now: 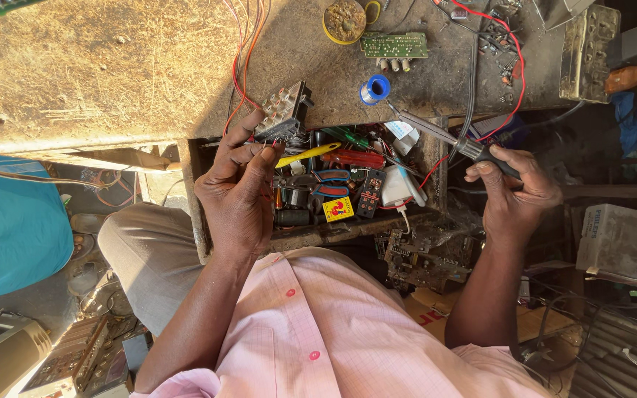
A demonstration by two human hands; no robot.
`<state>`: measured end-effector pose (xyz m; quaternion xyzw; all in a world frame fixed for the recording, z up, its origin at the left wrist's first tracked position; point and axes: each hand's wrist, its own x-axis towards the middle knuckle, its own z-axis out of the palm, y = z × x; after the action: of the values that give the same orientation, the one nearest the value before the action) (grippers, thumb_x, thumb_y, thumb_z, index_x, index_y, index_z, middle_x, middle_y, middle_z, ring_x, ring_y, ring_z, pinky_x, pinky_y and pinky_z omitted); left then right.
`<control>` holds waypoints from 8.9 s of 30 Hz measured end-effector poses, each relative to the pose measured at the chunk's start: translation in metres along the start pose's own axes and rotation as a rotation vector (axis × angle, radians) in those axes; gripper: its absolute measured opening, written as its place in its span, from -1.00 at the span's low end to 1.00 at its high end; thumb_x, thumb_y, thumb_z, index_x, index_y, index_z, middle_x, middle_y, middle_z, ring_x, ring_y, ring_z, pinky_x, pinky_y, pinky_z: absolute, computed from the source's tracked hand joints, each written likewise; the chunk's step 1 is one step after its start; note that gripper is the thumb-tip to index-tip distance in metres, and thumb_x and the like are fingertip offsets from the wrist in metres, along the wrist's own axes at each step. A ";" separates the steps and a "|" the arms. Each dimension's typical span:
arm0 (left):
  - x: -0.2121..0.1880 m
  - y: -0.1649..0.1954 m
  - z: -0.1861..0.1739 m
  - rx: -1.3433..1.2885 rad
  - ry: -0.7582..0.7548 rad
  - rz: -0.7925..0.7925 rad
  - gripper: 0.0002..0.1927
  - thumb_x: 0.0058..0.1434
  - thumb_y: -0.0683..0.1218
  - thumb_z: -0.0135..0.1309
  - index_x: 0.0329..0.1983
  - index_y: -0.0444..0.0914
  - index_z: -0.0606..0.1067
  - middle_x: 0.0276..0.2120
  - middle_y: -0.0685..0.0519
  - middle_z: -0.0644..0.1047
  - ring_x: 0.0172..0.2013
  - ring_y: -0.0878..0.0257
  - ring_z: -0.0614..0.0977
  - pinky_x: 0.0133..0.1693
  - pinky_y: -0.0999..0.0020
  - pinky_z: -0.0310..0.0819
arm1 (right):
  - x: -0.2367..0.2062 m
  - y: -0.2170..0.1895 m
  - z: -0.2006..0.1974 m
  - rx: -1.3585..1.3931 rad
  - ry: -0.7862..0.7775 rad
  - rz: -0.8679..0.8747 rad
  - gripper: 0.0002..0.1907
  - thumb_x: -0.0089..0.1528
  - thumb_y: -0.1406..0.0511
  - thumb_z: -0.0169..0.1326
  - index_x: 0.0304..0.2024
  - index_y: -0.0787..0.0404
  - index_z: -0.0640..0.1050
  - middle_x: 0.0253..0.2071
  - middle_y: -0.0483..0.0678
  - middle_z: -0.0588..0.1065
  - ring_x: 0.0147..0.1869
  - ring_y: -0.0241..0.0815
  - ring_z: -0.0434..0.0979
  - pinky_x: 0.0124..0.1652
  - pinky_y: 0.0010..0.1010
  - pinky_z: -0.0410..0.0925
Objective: The person sits at a cluttered workbench and uses a soldering iron to attach wires to a small black electronic module. They strip wire ends with pliers, apply solder, and wrap connections with red electrical tape.
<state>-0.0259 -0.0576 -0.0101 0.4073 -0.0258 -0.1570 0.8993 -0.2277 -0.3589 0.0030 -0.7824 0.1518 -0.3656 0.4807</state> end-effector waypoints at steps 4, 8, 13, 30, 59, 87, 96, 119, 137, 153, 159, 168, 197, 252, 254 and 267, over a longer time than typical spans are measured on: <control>-0.001 0.002 0.003 0.051 0.019 -0.002 -0.90 0.27 -0.40 0.12 -0.30 -0.42 0.61 0.26 -0.16 0.46 -0.11 0.39 0.55 -0.09 0.48 0.48 | -0.002 -0.001 -0.001 -0.006 0.021 0.004 -0.83 0.42 0.58 0.20 0.06 0.45 0.56 -0.11 0.16 0.55 -0.15 -0.11 0.66 -0.20 -0.33 0.60; 0.001 0.000 0.004 0.153 0.021 0.095 -0.90 0.27 -0.39 0.17 -0.34 -0.40 0.61 0.21 -0.16 0.53 -0.06 0.33 0.52 -0.06 0.47 0.41 | -0.006 -0.005 -0.011 -0.017 0.060 0.002 -0.89 0.43 0.65 0.10 -0.01 0.53 0.55 -0.14 0.14 0.50 -0.22 -0.05 0.64 -0.19 -0.27 0.58; 0.001 -0.002 0.005 0.230 0.004 0.139 -0.92 0.28 -0.35 0.19 -0.36 -0.40 0.60 0.12 -0.17 0.56 0.16 0.32 0.56 0.11 0.42 0.46 | -0.011 -0.013 -0.029 0.009 0.087 -0.108 -0.86 0.42 0.63 0.06 0.03 0.54 0.50 -0.08 0.09 0.42 -0.31 -0.08 0.53 -0.28 -0.24 0.59; -0.001 0.001 0.006 0.241 -0.034 0.091 -0.96 0.32 -0.29 0.18 -0.25 -0.39 0.62 0.28 -0.11 0.50 0.07 0.36 0.56 0.07 0.42 0.51 | -0.016 -0.051 -0.005 0.053 -0.117 -0.436 -0.79 0.48 0.46 0.19 0.12 0.42 0.48 -0.15 0.20 0.55 -0.30 -0.04 0.67 -0.30 -0.30 0.63; -0.003 -0.008 0.006 0.242 -0.063 0.160 -0.94 0.35 -0.32 0.14 -0.25 -0.42 0.60 0.29 -0.13 0.48 0.03 0.39 0.59 0.00 0.47 0.56 | -0.034 -0.092 0.070 -0.395 -0.213 -0.601 -0.65 0.35 0.48 0.38 0.13 0.27 0.56 -0.07 0.08 0.57 -0.14 -0.14 0.66 -0.32 -0.48 0.51; -0.004 -0.004 0.009 0.235 -0.068 0.138 -0.94 0.34 -0.30 0.15 -0.22 -0.42 0.61 0.29 -0.12 0.48 -0.10 0.44 0.61 -0.24 0.55 0.56 | -0.023 -0.109 0.082 -0.418 -0.258 -0.763 -0.74 0.27 0.54 0.35 -0.02 0.42 0.59 -0.16 0.20 0.55 -0.09 0.02 0.69 -0.24 -0.37 0.59; -0.005 -0.005 0.007 0.259 -0.065 0.119 -0.93 0.34 -0.30 0.14 -0.22 -0.43 0.61 0.28 -0.12 0.49 -0.15 0.44 0.60 -0.29 0.54 0.55 | -0.021 -0.107 0.085 -0.429 -0.255 -0.815 -0.76 0.25 0.54 0.33 -0.05 0.45 0.59 -0.18 0.23 0.55 -0.10 0.04 0.69 -0.24 -0.36 0.60; -0.003 -0.009 0.007 0.165 -0.060 0.111 -0.94 0.35 -0.32 0.13 -0.25 -0.42 0.60 0.30 -0.12 0.47 0.01 0.38 0.60 -0.01 0.45 0.57 | -0.042 -0.093 0.062 -0.375 -0.123 -0.621 -0.75 0.42 0.49 0.30 0.11 0.37 0.53 -0.07 0.17 0.54 -0.13 -0.02 0.69 -0.21 -0.32 0.58; -0.001 -0.005 0.005 0.284 -0.050 0.141 -0.93 0.31 -0.30 0.19 -0.31 -0.40 0.59 0.25 -0.14 0.52 0.05 0.36 0.56 0.07 0.42 0.50 | 0.000 -0.088 0.041 0.916 -0.199 0.335 -0.70 0.60 0.16 -0.02 -0.03 0.28 0.35 -0.51 -0.09 0.36 -0.58 -0.34 0.30 -0.55 -0.57 0.22; 0.000 -0.007 0.002 0.176 -0.138 0.110 -0.92 0.34 -0.28 0.19 -0.13 -0.38 0.61 0.32 -0.13 0.44 0.17 0.29 0.57 0.18 0.33 0.57 | 0.019 -0.069 0.171 0.268 -0.283 0.042 -0.50 0.41 0.61 0.27 0.06 0.25 0.19 -0.01 0.22 0.55 -0.33 -0.27 0.58 -0.41 -0.55 0.49; -0.001 -0.001 0.003 0.220 -0.183 0.088 -0.92 0.35 -0.29 0.18 -0.12 -0.39 0.62 0.33 -0.10 0.43 0.12 0.31 0.58 0.16 0.35 0.56 | 0.013 -0.064 0.172 0.138 -0.261 0.023 -0.44 0.41 0.58 0.31 0.25 0.32 0.23 0.08 0.16 0.51 0.05 -0.24 0.58 -0.30 -0.57 0.50; 0.008 0.014 0.000 0.359 -0.379 0.148 -0.94 0.36 -0.36 0.14 -0.17 -0.40 0.60 0.21 -0.09 0.53 0.16 0.27 0.60 0.18 0.37 0.58 | 0.032 -0.068 0.176 0.202 -0.234 0.120 -0.51 0.30 0.44 0.15 0.17 0.25 0.20 0.11 0.15 0.51 0.13 -0.24 0.60 0.09 -0.52 0.54; -0.039 0.044 0.024 0.900 -0.146 0.428 -0.80 0.27 -0.18 0.30 -0.04 -0.16 0.68 -0.29 0.14 0.55 -0.16 0.25 0.46 -0.05 0.34 0.34 | 0.013 -0.041 0.194 0.864 -0.201 0.315 -0.65 0.42 0.61 0.12 -0.12 0.16 0.27 0.09 0.05 0.45 0.25 0.03 0.58 0.19 -0.17 0.55; 0.002 0.033 0.005 0.414 -0.228 -0.081 -0.89 0.11 -0.27 0.36 -0.28 -0.30 0.70 -0.12 0.04 0.57 -0.07 0.32 0.56 -0.06 0.41 0.52 | 0.011 -0.039 0.200 0.939 -0.301 0.301 -0.67 0.38 0.57 0.10 -0.05 0.15 0.27 0.36 0.27 0.37 0.51 0.28 0.38 0.43 0.06 0.41; 0.002 0.033 0.005 0.411 -0.210 -0.086 -0.88 0.12 -0.28 0.36 -0.27 -0.30 0.70 -0.12 0.03 0.57 -0.08 0.31 0.57 -0.06 0.42 0.53 | 0.012 -0.038 0.200 0.928 -0.309 0.294 -0.67 0.39 0.57 0.10 -0.06 0.14 0.26 0.36 0.27 0.37 0.53 0.26 0.37 0.42 0.01 0.38; 0.005 0.020 -0.001 0.330 -0.175 -0.084 -0.89 0.11 -0.32 0.34 -0.29 -0.36 0.68 -0.13 0.02 0.55 -0.10 0.31 0.60 -0.06 0.45 0.60 | 0.008 -0.036 0.202 0.761 -0.272 0.184 -0.65 0.43 0.62 0.07 0.01 0.17 0.24 0.36 0.35 0.42 0.47 0.09 0.45 0.38 -0.22 0.46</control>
<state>-0.0159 -0.0460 0.0032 0.5349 -0.1123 -0.2230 0.8071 -0.0813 -0.2169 -0.0173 -0.5732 0.0100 -0.2444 0.7821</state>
